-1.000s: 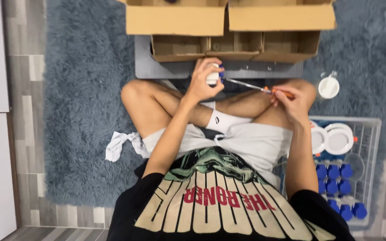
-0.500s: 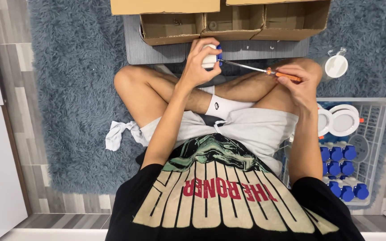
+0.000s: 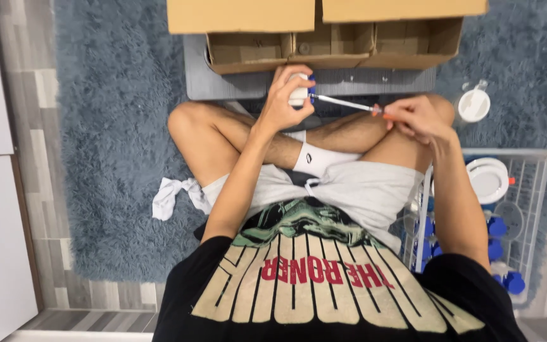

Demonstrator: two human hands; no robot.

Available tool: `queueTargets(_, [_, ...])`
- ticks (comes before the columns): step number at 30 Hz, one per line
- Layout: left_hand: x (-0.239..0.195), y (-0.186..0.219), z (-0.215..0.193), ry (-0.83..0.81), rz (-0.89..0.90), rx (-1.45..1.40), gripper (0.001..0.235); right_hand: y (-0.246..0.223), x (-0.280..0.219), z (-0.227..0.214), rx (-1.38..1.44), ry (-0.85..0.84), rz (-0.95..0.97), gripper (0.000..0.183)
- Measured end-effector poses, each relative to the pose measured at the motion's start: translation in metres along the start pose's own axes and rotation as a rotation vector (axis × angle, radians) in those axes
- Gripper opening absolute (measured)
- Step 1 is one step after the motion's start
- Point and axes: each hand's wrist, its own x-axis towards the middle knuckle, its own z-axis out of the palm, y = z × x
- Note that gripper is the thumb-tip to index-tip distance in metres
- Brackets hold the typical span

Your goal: Assembling and inspecting small electrical components using a screwdriver while sitting on the floor

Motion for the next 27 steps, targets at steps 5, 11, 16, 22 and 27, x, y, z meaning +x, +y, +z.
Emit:
queueTargets(5, [-0.01,-0.041,0.011,0.014,0.082,-0.029,0.038,0.066,0.01,-0.012,-0.426,0.217,-0.443,0.037])
queueTargets(11, [-0.012,-0.043,0.009,0.002,0.089,-0.036,0.037,0.058,-0.002,-0.002,-0.493,0.325,-0.676,0.04])
queueTargets(16, [-0.012,-0.038,0.007,0.01,0.105,-0.023,0.035,0.076,-0.011,0.006,-0.414,0.362,-0.704,0.038])
queueTargets(22, [-0.014,-0.041,0.009,0.017,0.119,0.002,0.034,0.076,-0.012,0.003,-0.398,0.388,-0.682,0.039])
queueTargets(27, [-0.012,-0.041,0.01,0.054,0.154,0.144,0.024,0.074,-0.01,0.0,-0.334,0.411,-0.727,0.038])
